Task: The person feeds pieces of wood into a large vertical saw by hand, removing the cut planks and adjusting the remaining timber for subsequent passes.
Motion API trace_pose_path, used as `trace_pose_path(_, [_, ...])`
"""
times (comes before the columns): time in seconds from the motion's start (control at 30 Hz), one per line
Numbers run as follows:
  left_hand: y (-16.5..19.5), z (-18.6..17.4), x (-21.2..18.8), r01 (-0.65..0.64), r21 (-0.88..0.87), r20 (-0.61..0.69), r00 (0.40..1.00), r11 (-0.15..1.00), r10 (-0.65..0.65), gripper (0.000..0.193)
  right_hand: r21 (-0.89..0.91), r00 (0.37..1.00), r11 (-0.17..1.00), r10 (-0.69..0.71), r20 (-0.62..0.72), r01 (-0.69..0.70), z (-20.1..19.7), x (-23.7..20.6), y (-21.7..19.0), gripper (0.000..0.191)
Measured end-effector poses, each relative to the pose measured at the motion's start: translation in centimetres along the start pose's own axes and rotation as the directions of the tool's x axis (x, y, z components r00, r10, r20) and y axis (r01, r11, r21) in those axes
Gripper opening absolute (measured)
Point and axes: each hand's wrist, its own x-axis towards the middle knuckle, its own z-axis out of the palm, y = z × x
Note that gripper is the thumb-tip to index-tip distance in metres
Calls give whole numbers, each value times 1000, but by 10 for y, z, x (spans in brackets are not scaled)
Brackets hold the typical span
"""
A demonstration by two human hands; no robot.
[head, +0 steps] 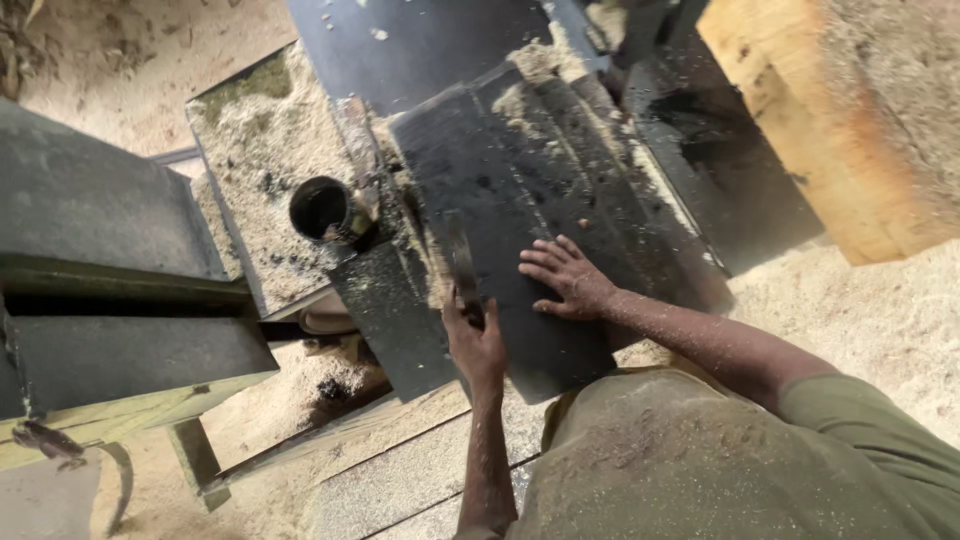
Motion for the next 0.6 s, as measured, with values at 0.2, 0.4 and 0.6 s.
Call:
trace_pose_path(0.2, [-16,77,2,161,721,-21,977,674,-211,72,110,987,993,-60,148,43,-58,-108,52,70])
trace_pose_path(0.4, [-20,127,-34,-12,814,-146,964,581,224,85,170,945,955,271,-183,-241,-179,-250,164,62])
trace_pose_path(0.6, [37,259,-136,-292,701,11,917,651,400,74,38,820,885,446,-360,-464,-256,-335,308,69])
